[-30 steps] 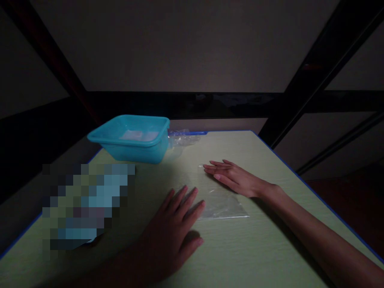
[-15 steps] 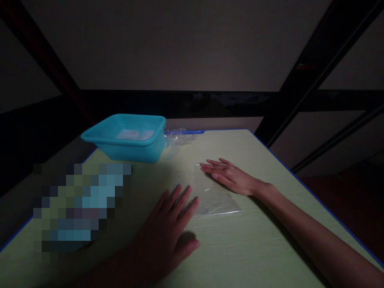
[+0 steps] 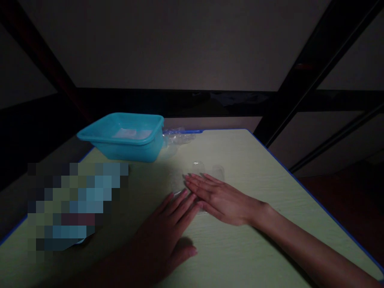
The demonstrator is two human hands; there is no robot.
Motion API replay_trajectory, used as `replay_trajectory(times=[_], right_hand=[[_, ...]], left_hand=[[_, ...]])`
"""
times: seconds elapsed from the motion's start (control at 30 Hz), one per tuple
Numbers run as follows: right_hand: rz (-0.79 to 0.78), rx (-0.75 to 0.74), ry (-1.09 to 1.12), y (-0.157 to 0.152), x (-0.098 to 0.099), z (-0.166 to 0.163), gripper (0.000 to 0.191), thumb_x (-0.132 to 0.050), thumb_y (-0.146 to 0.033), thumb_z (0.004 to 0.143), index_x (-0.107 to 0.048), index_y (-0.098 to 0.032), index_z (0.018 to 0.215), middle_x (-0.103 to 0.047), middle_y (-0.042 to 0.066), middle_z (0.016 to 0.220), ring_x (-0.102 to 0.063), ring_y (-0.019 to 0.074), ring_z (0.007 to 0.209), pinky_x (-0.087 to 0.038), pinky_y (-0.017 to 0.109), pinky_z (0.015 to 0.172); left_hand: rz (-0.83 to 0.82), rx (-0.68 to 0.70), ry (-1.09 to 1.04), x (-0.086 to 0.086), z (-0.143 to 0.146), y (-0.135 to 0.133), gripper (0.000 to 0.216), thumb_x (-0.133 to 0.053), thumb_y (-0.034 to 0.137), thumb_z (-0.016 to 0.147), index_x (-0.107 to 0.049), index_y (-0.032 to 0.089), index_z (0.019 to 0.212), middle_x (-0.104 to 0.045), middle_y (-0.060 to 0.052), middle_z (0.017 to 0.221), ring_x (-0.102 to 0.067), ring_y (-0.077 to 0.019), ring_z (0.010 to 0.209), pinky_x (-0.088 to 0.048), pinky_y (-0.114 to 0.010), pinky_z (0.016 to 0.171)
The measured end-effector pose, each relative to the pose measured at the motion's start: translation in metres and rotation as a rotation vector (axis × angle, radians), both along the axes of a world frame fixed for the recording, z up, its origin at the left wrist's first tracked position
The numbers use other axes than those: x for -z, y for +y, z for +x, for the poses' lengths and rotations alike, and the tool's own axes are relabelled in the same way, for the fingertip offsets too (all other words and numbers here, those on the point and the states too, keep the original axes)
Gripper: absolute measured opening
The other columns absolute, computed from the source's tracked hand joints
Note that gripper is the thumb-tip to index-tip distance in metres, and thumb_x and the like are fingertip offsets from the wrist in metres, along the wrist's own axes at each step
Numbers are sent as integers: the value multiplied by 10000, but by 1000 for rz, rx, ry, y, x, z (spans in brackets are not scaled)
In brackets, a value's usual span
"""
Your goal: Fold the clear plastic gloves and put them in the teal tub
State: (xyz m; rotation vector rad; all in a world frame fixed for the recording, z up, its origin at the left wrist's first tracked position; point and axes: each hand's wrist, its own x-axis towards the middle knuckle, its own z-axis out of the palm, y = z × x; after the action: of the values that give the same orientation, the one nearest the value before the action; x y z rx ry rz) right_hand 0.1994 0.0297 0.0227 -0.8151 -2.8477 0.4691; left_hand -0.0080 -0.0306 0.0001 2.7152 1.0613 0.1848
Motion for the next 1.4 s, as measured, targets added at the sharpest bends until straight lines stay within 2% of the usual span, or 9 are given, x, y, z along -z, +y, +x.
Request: replay_trajectory(times=[0.2,0.47,0.7,0.97,1.03,1.1,1.2,1.3,1.4], right_hand=[[-5,14,-5,-1,15,2,575,-296,-399,944,-195,-96,1422,-223,130,1467,-150,187,1362,-159,398,1122],[45,35,-89,-4,14,7,653,-306,-462,923,-158,-73,1426,-131,139,1483,-92,207,1370,-127,420,1119],[71,73,-130,-9,13,28,633,-294,-449,928,-123,-111,1435,-91,118,1491,-61,220,1373,-90,467,1111],[180,51,-55,-13,19,55,669,-357,-386,924,-17,-136,1443,-131,132,1495,-125,239,1368,-161,486,1098],[206,-1,30,-15,17,60,669,-388,-405,910,-93,-122,1440,-212,150,1478,-181,238,1360,-236,474,1079],[249,-34,150,-18,14,64,570,-436,-387,893,-294,-122,1377,-377,161,1403,-308,234,1313,-350,437,1021],[305,-30,254,-22,8,68,319,-511,-310,863,-535,-140,1132,-619,135,1112,-538,221,1087,-470,385,875],[307,5,223,-25,2,69,210,-529,-282,850,-588,-136,989,-656,101,879,-602,202,836,-504,366,726],[308,28,173,-27,-2,70,195,-512,-289,856,-608,-132,921,-630,82,772,-579,190,717,-484,349,633]], left_hand=[[-37,4,28,-2,-1,0,748,-546,411,816,-154,226,1425,-190,-72,1498,-151,-271,1368,-202,-498,1087],[-54,9,81,-5,0,0,710,-553,398,813,-235,166,1404,-172,-103,1496,-132,-285,1370,-195,-501,1090],[-44,15,81,-4,0,1,733,-556,378,813,-192,174,1417,-150,-92,1503,-131,-279,1371,-194,-491,1092],[-34,23,61,-5,0,0,727,-552,371,817,-201,148,1414,-148,-113,1498,-129,-288,1369,-194,-502,1089],[-5,27,23,-5,-1,-1,753,-560,366,811,-177,138,1418,-158,-125,1495,-133,-290,1368,-200,-500,1088],[35,30,-33,-3,-3,-1,782,-569,354,803,-145,133,1421,-170,-136,1493,-141,-291,1366,-210,-497,1086],[101,17,-127,2,-6,-1,736,-552,287,809,-156,136,1411,-226,-147,1479,-185,-287,1357,-236,-498,1078],[164,-47,-252,10,-9,-2,550,-477,200,833,-284,174,1347,-390,-124,1394,-324,-257,1295,-310,-464,1048],[210,-137,-370,16,-9,-3,432,-434,173,839,-370,204,1265,-552,-90,1204,-487,-224,1137,-417,-403,967]])
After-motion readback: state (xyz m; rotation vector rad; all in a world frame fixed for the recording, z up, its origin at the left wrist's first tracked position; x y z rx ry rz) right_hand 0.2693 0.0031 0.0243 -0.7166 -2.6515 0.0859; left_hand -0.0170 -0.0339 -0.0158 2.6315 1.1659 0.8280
